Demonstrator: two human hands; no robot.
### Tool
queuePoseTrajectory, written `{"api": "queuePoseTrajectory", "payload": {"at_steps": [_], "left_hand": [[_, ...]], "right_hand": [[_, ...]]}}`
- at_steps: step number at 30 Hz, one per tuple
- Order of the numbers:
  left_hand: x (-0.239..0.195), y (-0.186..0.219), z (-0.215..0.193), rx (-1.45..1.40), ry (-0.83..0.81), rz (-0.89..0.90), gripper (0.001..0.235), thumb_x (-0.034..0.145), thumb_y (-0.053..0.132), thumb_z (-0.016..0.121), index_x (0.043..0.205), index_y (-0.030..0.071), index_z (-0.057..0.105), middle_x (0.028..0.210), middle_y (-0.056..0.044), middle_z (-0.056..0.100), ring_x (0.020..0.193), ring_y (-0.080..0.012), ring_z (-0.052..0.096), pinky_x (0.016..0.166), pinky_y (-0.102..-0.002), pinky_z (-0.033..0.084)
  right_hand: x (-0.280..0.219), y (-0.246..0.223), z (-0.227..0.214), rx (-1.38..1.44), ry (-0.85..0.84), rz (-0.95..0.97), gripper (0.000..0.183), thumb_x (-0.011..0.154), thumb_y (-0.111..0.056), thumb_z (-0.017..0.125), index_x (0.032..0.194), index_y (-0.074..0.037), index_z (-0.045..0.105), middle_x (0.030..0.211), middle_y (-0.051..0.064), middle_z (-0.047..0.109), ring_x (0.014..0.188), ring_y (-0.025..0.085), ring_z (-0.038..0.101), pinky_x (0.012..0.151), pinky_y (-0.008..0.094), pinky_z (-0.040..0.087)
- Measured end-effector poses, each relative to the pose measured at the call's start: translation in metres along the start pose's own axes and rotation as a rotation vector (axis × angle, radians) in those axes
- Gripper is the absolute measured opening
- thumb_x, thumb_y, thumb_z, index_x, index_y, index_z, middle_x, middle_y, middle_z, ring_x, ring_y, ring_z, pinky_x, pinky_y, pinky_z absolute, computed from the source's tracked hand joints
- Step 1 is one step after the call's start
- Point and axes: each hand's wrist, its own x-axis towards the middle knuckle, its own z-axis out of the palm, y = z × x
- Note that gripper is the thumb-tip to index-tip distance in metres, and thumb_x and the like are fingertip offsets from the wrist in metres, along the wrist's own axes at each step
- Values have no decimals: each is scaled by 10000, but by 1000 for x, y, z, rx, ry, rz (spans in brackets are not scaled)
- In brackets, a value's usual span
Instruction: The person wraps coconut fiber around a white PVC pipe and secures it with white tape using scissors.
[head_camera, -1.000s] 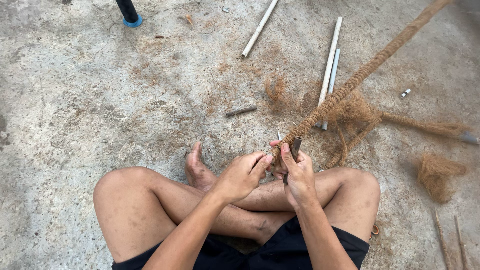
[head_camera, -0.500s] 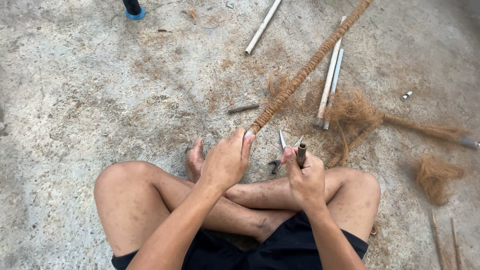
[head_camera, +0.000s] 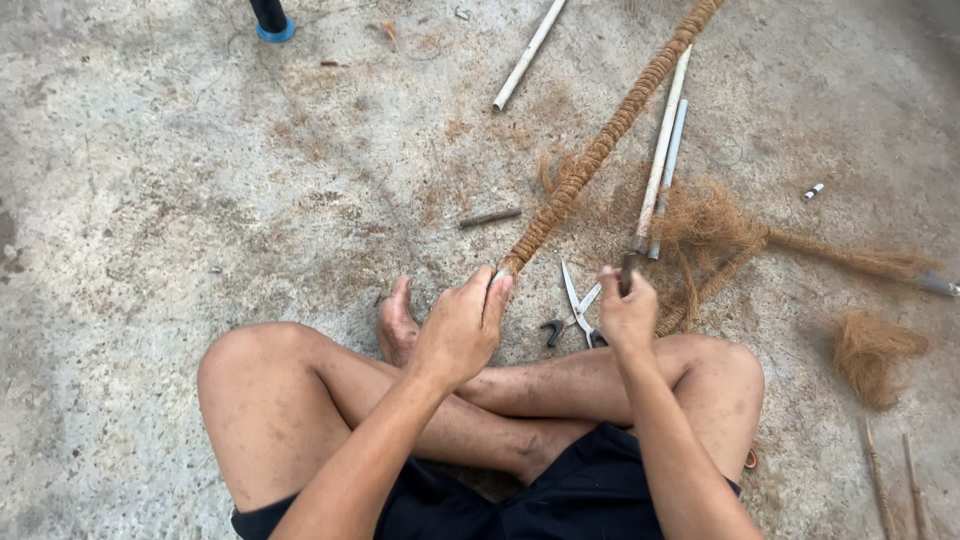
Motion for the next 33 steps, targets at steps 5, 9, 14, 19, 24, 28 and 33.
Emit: {"api": "queuePoseTrajectory", "payload": {"at_steps": [5,9,14,19,24,28,33], "left_hand": [[-6,-6,13,-135,-46,-6,375,1052,365,460,1113,22,597,614,-124,615,530,-247,607,554,-441,475],[-10,-13,24,-175,-123,33,437,1068,407,448,1108,5,614,794,-136,681,725,-261,673,700,-424,514],[-9,-12,2,364,256,322,557,1132,387,477,1514,-17,453,1524,-399,430,1317,-461,468,1086,-529,367],[-17,30,31,116,417,328,676,1065,417,541,1548,5,306,1516,-274,491,1385,-411,490,1149,-511,380],[6,30,50,60,330,150,433,1051,296,577,1397,63,464,1068,-216,728,883,-402,711,711,-475,533],[8,9,47,-81,104,76,320,1049,357,614,1133,50,590,725,-149,669,606,-277,633,572,-413,486],[6,5,40,-328,-132,-85,421,1042,464,552,975,52,602,625,-20,516,538,-113,464,500,-349,400]], "right_hand": [[3,-56,-22,607,-333,-188,372,1002,-381,680,1235,-104,762,586,-78,407,442,38,343,411,219,261],[0,-106,-16,418,-455,-245,335,951,-341,740,992,-9,732,622,-64,476,475,43,361,426,231,282],[-5,-118,-8,327,-497,-327,297,934,-338,747,948,-45,701,624,-79,497,506,29,405,441,229,313],[-14,-118,5,439,-520,-263,291,954,-298,751,869,-57,612,636,-77,497,517,33,404,443,239,318],[-9,-120,4,541,-544,-169,280,961,-269,740,820,-59,620,596,-79,450,478,34,323,425,247,246],[-9,-110,-7,494,-551,-129,263,960,-259,735,826,-60,629,581,-88,414,477,34,308,427,252,234],[-8,-113,-13,521,-607,-104,262,970,-276,727,878,-42,651,602,-108,388,487,32,300,437,247,233]]}}
